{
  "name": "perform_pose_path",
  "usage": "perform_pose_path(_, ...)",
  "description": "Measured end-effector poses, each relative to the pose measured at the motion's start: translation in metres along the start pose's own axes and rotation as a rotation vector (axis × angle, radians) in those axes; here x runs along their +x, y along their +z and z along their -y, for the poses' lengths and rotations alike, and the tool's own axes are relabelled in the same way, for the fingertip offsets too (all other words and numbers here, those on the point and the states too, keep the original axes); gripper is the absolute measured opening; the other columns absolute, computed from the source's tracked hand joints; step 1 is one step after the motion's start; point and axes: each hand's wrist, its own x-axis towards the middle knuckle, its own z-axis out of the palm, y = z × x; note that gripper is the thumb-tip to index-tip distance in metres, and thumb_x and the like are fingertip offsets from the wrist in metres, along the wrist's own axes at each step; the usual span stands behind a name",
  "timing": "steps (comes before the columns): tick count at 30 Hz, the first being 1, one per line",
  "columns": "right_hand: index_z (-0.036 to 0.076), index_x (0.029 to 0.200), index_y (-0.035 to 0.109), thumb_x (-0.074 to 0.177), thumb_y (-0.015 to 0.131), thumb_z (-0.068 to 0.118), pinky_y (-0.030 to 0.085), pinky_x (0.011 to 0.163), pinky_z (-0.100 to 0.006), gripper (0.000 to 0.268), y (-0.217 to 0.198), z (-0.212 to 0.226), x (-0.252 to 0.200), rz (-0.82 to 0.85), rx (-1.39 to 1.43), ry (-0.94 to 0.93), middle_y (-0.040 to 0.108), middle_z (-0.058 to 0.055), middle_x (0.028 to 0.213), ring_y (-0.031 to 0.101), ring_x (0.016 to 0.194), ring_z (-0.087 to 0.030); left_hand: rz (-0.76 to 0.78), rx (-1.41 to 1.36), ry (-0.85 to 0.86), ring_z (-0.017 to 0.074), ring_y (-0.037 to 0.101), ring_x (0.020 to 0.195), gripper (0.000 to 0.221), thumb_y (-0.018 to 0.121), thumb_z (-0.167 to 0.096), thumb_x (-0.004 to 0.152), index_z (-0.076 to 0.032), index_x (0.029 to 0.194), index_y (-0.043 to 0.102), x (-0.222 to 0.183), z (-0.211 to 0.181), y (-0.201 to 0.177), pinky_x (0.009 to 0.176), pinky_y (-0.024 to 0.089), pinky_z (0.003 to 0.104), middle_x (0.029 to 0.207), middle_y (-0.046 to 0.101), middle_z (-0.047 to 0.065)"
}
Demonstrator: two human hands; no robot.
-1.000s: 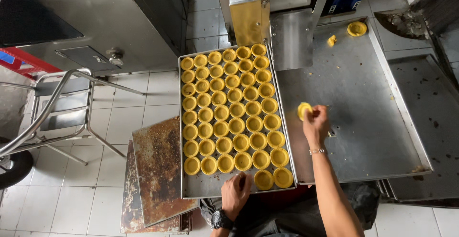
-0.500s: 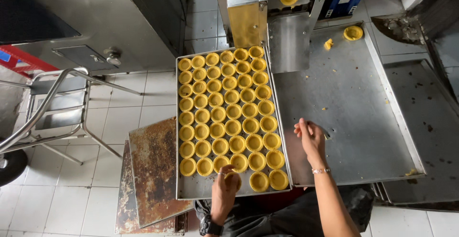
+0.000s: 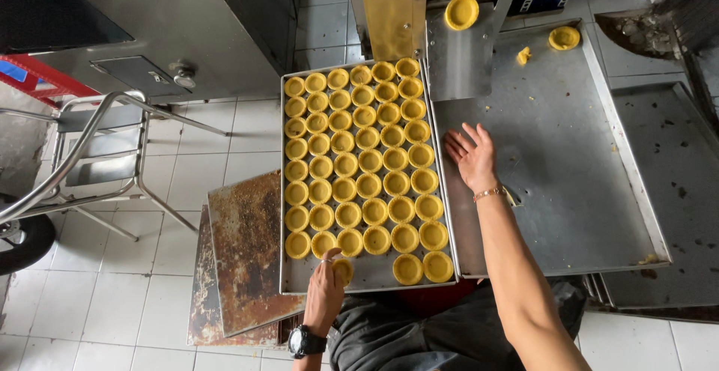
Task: The person arranges yellow pastry shells in metal trays, moving them from one tray to another by hand and positioning them in rows.
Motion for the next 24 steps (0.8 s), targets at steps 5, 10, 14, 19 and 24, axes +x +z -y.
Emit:
perform_pose_path(5,0.013,0.135,0.059,0.097,0.066,0.035,0.061,0.084,-0.038,0.044,0.013,0.0,0.027,-0.062,-0.071,-0.112,0.07,-0.015,0.114,0.072,0.097,-0.026,-0.129,0.173,0.125,0.0354,0.063,0.107,0.034,0.056,-0.021,0.103,-0.014,0.137,0.056,-0.013,-0.004,-0.016,0.087,0.056,0.052,0.127,0.061,0.017)
perform_pose_path(10,0.017,0.114,0.067,0.09,0.075,0.033,0.056,0.079,-0.031,0.03,0.038,0.02,0.087,-0.323,-0.713,-0.927,0.07,-0.002,0.115,0.065,0.091,-0.017,-0.212,0.482,0.108,0.0317,0.052,0.129,0.041,0.051,-0.044,0.104,-0.014,0.127,0.066,-0.036,0.005,0.008,0.105,0.048,0.056,0.148,0.048,0.016)
perform_pose_path(14,0.018,0.123,0.059,0.096,0.079,0.042,0.053,0.08,-0.041,0.041,0.099,0.064,0.14,-0.332,-0.962,-1.244,0.067,-0.002,0.097,0.063,0.086,-0.021,-0.001,0.481,0.071,0.0378,0.049,0.13,0.04,0.058,-0.045,0.103,-0.02,0.133,0.066,-0.048,-0.044,0.022,0.105,0.04,0.058,0.146,0.058,0.013)
perform_pose_path(19,0.025,0.115,0.049,0.092,0.086,0.036,0.056,0.068,-0.052,0.045,0.136,0.078,0.154,-0.407,-1.151,-1.229,0.052,-0.015,0.116,0.064,0.097,-0.039,-0.02,0.281,0.255,0.0393,0.046,0.126,0.045,0.063,-0.045,0.103,-0.013,0.136,0.064,-0.045,-0.072,0.035,0.102,0.033,0.059,0.135,0.057,0.009)
perform_pose_path(24,0.015,0.11,0.057,0.093,0.076,0.019,0.055,0.074,-0.022,0.026,0.099,-0.003,0.044,0.146,-0.784,-0.845,0.064,-0.002,0.1,0.061,0.084,-0.011,-0.024,-0.293,-0.176,0.0206,0.065,0.124,0.078,0.049,-0.077,0.089,-0.021,0.144,0.057,-0.019,-0.091,0.0,0.104,0.053,0.048,0.138,0.068,0.007)
